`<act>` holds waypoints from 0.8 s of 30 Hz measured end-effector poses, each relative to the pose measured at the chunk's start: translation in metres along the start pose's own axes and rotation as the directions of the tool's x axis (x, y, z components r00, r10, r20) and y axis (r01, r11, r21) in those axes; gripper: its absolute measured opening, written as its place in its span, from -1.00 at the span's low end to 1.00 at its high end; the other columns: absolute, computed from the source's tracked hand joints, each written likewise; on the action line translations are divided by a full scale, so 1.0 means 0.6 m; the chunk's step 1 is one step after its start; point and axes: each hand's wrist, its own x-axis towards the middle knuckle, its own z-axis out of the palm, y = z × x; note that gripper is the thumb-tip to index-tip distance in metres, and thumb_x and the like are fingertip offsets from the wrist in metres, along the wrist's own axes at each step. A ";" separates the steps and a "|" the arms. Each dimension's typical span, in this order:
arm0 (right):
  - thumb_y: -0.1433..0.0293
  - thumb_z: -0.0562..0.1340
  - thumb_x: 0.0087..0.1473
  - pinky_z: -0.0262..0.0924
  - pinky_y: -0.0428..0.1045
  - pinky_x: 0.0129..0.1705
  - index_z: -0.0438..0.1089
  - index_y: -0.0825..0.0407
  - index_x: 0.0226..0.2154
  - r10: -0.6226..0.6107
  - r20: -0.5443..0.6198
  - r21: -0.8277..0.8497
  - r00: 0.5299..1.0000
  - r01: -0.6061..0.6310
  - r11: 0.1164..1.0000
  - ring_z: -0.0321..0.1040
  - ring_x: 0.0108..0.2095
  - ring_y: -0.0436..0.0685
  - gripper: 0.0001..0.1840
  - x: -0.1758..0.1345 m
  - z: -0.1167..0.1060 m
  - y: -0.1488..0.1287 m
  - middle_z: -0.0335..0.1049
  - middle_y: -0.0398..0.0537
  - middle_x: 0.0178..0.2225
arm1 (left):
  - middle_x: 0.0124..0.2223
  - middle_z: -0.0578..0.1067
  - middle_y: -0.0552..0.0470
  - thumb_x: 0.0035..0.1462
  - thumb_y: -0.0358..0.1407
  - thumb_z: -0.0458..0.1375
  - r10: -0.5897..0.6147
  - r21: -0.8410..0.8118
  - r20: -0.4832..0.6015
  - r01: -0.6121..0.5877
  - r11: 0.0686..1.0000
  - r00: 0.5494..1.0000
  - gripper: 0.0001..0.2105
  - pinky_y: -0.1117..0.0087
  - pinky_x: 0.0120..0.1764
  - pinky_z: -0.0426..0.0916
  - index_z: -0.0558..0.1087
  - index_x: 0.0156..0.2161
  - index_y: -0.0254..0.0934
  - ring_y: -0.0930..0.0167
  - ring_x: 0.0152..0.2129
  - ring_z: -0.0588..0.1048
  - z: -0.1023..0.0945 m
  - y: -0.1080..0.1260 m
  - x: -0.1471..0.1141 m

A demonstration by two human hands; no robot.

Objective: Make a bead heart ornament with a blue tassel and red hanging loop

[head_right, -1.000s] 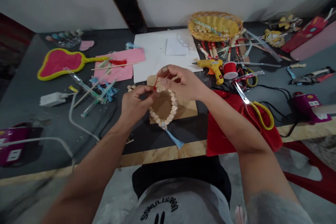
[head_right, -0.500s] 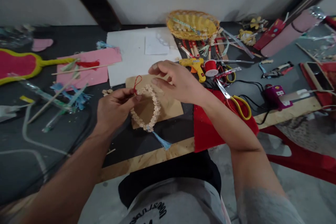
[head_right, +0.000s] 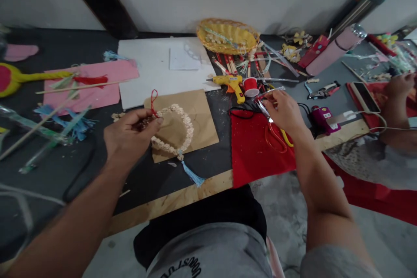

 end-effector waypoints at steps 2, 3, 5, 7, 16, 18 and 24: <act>0.34 0.19 0.13 0.42 0.15 -0.21 0.43 0.00 -0.32 -0.008 -0.012 -0.010 1.000 0.008 1.000 0.47 -0.30 0.19 -0.89 0.006 0.006 -0.010 0.54 0.07 -0.26 | -0.29 0.63 0.04 0.02 -0.12 0.25 -0.041 -0.037 0.002 0.041 0.998 0.999 -0.69 0.40 -0.30 0.42 0.60 -0.18 -0.26 0.41 -0.44 0.54 0.002 -0.005 0.002; 0.35 0.18 0.14 0.40 0.15 -0.19 0.42 0.00 -0.31 -0.032 -0.005 -0.018 0.999 0.032 0.999 0.47 -0.29 0.20 -0.89 0.010 0.010 -0.018 0.54 0.07 -0.26 | -0.29 0.63 0.03 0.02 -0.11 0.25 -0.059 -0.060 0.003 0.059 0.996 0.998 -0.68 0.40 -0.32 0.42 0.60 -0.17 -0.27 0.41 -0.45 0.54 0.002 -0.006 0.003; 0.36 0.16 0.17 0.38 0.15 -0.14 0.42 0.01 -0.27 -0.108 0.025 -0.042 0.994 0.109 0.993 0.46 -0.24 0.22 -0.86 0.022 0.023 -0.042 0.54 0.08 -0.25 | -0.30 0.62 0.02 0.00 -0.10 0.25 -0.066 -0.077 -0.002 0.066 0.995 0.998 -0.66 0.41 -0.34 0.42 0.59 -0.17 -0.28 0.42 -0.47 0.53 0.003 -0.006 0.004; 0.37 0.12 0.21 0.35 0.15 -0.09 0.41 0.03 -0.17 -0.168 0.065 -0.096 0.984 0.173 0.980 0.45 -0.15 0.25 -0.81 0.040 0.041 -0.071 0.52 0.14 -0.16 | -0.31 0.62 0.04 -0.01 -0.11 0.25 -0.041 -0.046 -0.014 0.041 0.998 0.999 -0.68 0.42 -0.34 0.42 0.60 -0.19 -0.27 0.42 -0.47 0.53 0.003 -0.002 0.004; 0.42 0.22 0.15 0.31 0.26 -0.07 0.30 0.19 0.08 0.154 0.266 -0.438 0.951 -0.023 0.899 0.44 -0.07 0.45 -0.56 0.118 0.091 -0.152 0.50 0.35 -0.10 | -0.32 0.62 0.08 0.02 -0.17 0.23 -0.003 -0.016 0.000 0.003 1.000 1.000 -0.75 0.44 -0.32 0.41 0.60 -0.22 -0.24 0.42 -0.44 0.54 -0.003 0.007 0.000; 0.43 0.22 0.11 0.32 0.26 -0.10 0.31 0.16 0.06 0.166 0.225 -0.387 0.960 -0.069 0.920 0.46 -0.11 0.42 -0.57 0.122 0.088 -0.142 0.52 0.31 -0.14 | -0.32 0.62 0.09 0.03 -0.17 0.22 -0.006 -0.027 0.013 0.007 1.000 1.000 -0.75 0.46 -0.32 0.41 0.60 -0.21 -0.23 0.43 -0.44 0.53 -0.003 0.007 0.000; 0.26 0.25 0.01 0.37 0.15 -0.16 0.31 0.02 -0.11 0.223 0.077 0.339 0.972 -0.236 0.911 0.46 -0.22 0.22 -0.63 0.126 0.071 -0.073 0.48 0.06 -0.24 | -0.34 0.62 0.11 0.02 -0.18 0.24 0.013 -0.041 0.012 -0.012 0.999 1.000 -0.78 0.46 -0.32 0.41 0.59 -0.24 -0.21 0.41 -0.45 0.53 -0.005 0.007 0.002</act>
